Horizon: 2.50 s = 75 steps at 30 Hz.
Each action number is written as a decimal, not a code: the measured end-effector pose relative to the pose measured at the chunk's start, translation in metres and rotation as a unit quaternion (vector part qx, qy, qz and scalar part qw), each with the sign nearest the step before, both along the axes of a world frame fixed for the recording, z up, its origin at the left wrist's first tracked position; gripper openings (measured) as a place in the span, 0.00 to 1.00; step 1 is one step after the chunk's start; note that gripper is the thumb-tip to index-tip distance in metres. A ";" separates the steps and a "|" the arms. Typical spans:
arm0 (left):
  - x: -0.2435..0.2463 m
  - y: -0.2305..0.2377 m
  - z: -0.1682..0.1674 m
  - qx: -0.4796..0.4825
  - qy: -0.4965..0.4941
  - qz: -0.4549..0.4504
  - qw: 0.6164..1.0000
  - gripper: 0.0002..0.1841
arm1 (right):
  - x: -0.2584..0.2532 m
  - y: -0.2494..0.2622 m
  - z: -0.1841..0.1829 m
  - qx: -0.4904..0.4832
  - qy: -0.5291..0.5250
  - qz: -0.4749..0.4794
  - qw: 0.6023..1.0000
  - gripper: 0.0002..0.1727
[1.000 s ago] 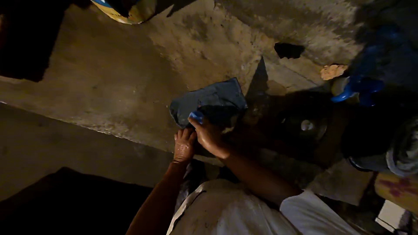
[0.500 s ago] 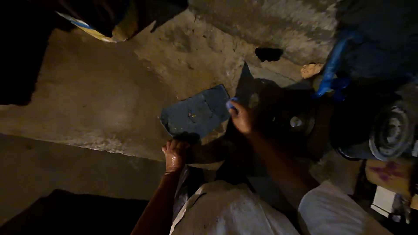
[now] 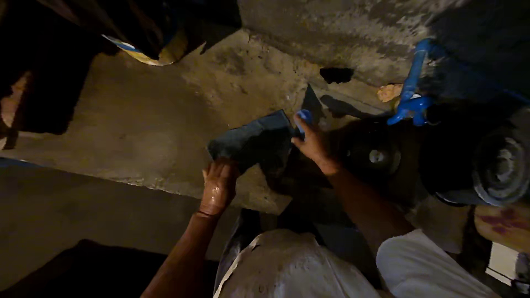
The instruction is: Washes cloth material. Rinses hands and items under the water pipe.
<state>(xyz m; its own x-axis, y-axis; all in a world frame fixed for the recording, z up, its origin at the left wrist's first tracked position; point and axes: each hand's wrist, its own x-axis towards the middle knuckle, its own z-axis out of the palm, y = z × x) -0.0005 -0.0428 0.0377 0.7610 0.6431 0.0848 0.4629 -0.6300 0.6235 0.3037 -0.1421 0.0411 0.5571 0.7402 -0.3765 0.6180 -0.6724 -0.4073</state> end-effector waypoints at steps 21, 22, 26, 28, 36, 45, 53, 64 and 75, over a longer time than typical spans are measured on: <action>0.011 0.043 0.010 -0.301 0.146 0.316 0.888 0.22 | -0.037 0.088 0.060 0.117 -0.011 0.063 0.991 0.26; 0.014 0.034 0.004 -0.329 0.199 0.313 0.869 0.23 | -0.068 0.088 0.048 0.135 0.021 0.056 0.989 0.26; 0.032 0.013 -0.019 -0.394 0.354 0.267 0.805 0.19 | -0.163 0.067 -0.017 0.058 0.111 0.192 0.973 0.25; 0.034 0.016 -0.022 -0.387 0.366 0.258 0.806 0.19 | -0.151 0.055 -0.041 0.032 0.115 0.271 0.955 0.25; 0.030 0.018 -0.022 -0.395 0.355 0.260 0.807 0.25 | 0.010 0.052 -0.039 0.034 -0.019 -0.006 0.999 0.25; 0.028 0.014 -0.023 -0.389 0.362 0.254 0.808 0.25 | -0.048 0.046 -0.042 -0.024 0.104 0.130 0.986 0.24; 0.028 0.014 -0.011 -0.409 0.355 0.238 0.806 0.23 | -0.123 0.094 0.000 -0.011 0.099 0.140 0.985 0.24; 0.009 0.004 -0.022 -0.443 0.278 0.276 0.807 0.21 | -0.077 0.108 -0.003 -0.010 0.052 0.120 0.991 0.25; 0.009 0.009 -0.022 -0.454 0.314 0.278 0.786 0.18 | -0.167 0.137 -0.034 0.010 0.047 0.215 0.975 0.24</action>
<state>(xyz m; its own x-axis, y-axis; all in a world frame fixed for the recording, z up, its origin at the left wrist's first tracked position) 0.0082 -0.0343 0.0159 0.0501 0.4704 -0.8810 0.9053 0.3511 0.2389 0.1371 -0.0053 0.0075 0.1567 0.9055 -0.3943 0.8001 -0.3504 -0.4868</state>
